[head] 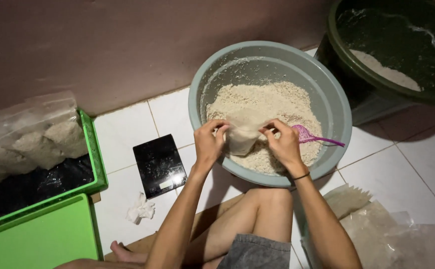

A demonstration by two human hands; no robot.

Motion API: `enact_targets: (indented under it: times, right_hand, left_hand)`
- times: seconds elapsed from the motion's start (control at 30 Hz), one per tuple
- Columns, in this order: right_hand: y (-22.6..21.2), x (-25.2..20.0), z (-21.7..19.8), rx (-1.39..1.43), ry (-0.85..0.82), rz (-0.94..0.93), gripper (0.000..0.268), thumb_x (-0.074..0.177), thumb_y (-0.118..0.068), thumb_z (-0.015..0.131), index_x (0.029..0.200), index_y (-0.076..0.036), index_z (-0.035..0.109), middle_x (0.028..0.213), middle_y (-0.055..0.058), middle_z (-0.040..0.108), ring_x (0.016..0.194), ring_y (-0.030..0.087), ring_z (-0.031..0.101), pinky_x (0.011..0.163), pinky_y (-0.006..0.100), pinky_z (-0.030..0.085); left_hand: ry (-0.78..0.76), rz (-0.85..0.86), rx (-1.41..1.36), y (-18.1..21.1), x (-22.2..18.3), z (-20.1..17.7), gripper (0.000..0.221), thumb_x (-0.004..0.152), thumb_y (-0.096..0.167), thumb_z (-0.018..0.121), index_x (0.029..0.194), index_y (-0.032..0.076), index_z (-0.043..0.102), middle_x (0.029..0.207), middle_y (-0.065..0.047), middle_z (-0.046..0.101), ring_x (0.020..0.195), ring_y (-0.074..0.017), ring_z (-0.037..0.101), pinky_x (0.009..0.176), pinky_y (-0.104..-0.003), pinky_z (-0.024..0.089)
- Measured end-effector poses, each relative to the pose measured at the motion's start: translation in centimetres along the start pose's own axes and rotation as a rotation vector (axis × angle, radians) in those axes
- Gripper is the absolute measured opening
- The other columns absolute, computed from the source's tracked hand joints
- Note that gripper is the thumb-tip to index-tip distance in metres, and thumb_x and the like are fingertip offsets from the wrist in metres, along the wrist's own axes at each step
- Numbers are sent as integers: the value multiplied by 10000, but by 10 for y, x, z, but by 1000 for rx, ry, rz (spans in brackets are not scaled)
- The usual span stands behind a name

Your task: The person is portioning granular food material from a large basin into small plastic bags, weighing each bag on a digital scale, and then placing the filled bags into a green tray.

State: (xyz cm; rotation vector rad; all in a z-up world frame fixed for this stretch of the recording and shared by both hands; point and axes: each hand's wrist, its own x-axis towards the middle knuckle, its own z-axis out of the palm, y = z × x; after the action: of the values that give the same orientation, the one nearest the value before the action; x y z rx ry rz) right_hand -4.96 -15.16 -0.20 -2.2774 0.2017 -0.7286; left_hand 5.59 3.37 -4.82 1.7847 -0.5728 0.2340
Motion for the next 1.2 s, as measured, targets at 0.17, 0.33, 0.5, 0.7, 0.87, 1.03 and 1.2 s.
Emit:
enact_targets:
  times: [0.17,0.33,0.5,0.7,0.87,1.03,1.2]
  right_hand:
    - [-24,20,-1,30,154,-32,88,853,-60,780,857,-115,712,770,78,711,776,252,714,729,345,555]
    - [-80,54,-8,116,240,-149,103,895,-58,797,903,-82,698,794,90,690,785,207,692,753,328,551]
    - [-126,69,28,264,187,-277,84,928,-51,790,917,-66,709,816,72,698,792,162,681,765,312,561]
    - [-147,45,110,301,26,-271,99,875,-67,809,882,-99,715,764,77,692,747,216,697,725,332,553]
    - [-137,11,177,292,-116,-209,124,828,-4,777,851,-114,726,746,58,711,744,250,712,713,356,557]
    - [-113,-11,212,265,-210,-133,182,794,56,738,833,-122,734,739,52,724,764,248,717,742,337,562]
    - [-93,-22,226,263,-271,-51,187,824,43,733,844,-142,737,788,39,740,811,226,722,757,341,572]
  left_hand:
    - [63,25,-49,36,27,-20,128,771,104,799,817,216,760,769,37,746,763,-189,727,728,-280,547]
    - [173,140,-79,82,59,-73,156,750,71,810,824,200,766,740,6,740,717,-209,720,701,-298,557]
    - [269,178,-38,87,60,-137,172,766,87,810,832,236,756,732,48,726,720,-124,717,700,-223,531]
    - [343,40,96,38,16,-203,207,742,17,798,825,204,770,727,4,738,703,-173,717,682,-253,542]
    - [372,-171,143,-28,-35,-221,178,745,29,784,816,192,780,704,-15,737,645,-183,677,652,-290,541]
    - [329,-271,161,-64,-64,-217,185,742,27,767,814,196,779,706,-16,738,656,-225,682,670,-319,545]
    - [241,-342,173,-87,-75,-209,175,772,13,745,832,174,777,727,-45,740,698,-255,705,694,-341,562]
